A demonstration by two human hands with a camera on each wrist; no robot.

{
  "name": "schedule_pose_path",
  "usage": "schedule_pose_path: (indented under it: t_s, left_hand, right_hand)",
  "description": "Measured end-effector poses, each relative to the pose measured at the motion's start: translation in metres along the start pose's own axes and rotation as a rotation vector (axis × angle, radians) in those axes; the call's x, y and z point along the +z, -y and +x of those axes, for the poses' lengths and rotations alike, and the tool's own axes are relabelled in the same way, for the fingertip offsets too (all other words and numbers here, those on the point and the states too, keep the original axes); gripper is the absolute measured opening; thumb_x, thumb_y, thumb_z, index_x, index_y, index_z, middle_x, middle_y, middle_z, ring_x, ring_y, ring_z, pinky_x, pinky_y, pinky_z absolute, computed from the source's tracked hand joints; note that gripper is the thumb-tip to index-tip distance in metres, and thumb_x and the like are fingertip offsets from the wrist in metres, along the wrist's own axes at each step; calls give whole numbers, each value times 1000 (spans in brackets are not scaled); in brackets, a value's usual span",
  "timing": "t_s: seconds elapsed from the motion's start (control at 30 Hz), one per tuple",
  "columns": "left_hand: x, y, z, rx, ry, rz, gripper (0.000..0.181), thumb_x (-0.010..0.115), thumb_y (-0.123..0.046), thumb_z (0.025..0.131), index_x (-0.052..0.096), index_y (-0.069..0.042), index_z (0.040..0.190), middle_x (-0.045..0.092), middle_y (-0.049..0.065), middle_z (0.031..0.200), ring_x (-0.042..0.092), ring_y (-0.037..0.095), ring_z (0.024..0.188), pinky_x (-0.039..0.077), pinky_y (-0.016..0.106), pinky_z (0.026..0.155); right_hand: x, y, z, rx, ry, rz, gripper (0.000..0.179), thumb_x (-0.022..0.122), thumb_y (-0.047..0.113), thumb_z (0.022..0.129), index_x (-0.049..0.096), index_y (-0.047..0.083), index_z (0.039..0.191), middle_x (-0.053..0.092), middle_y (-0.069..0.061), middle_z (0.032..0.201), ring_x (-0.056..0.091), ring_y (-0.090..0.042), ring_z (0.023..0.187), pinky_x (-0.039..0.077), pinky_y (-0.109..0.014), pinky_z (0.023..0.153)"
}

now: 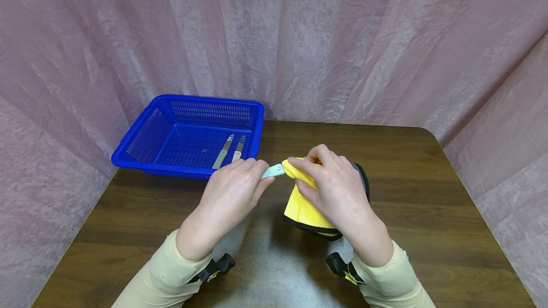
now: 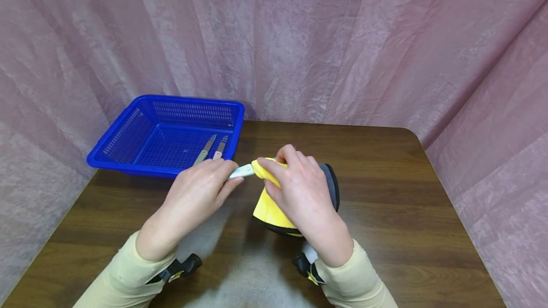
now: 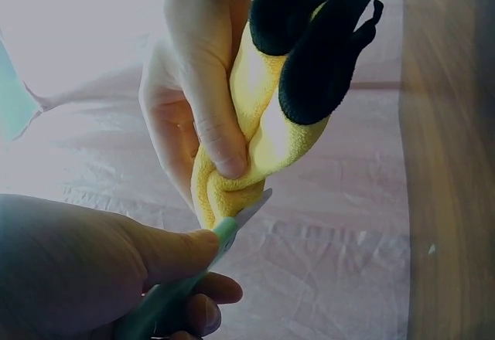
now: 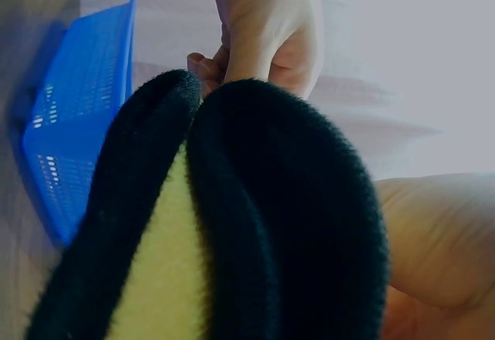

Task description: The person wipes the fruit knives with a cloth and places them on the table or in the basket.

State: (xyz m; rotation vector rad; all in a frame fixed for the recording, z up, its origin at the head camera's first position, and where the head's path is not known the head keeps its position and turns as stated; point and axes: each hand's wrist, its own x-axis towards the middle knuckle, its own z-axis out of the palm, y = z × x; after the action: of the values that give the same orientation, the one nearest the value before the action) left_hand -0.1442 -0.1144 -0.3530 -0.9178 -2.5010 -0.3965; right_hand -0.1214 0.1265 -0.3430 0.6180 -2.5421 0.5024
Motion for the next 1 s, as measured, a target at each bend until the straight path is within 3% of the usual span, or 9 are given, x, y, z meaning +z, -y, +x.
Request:
schedule_pose_path:
  t_s: [0.23,0.53,0.73,1.0]
  left_hand:
    - [0,0,0,7,1,0,21,80,-27,104,70,-9,108,56,-4,81,52,15,68,57,37,64]
    - [-1,1,0,5,4,-1,21,79,-27,105,70,-9,108,57,-3,82,53,16,69,62,42,71]
    - [-1,1,0,7,2,2,21,79,-27,105,69,-9,108,56,-4,81,52,15,68,60,40,68]
    - [-2,1,0,3,11,6,21,79,-27,105,70,-8,109,57,-3,82,51,15,67,49,31,56]
  right_hand:
    - [0,-1,0,0,1,-4,46,90,9,89,82,22,132,63,-5,109,62,-28,86,50,-43,74]
    - [0,-4,1,13,-2,-12,48,92,11,88,82,22,133,64,-5,110,63,-29,87,52,-45,74]
    - [-1,-7,1,31,-1,-9,47,92,11,88,81,22,133,63,-5,110,61,-29,85,52,-45,73]
    - [-4,-10,2,71,5,-26,47,91,12,88,82,22,133,64,-7,113,62,-32,84,52,-48,68]
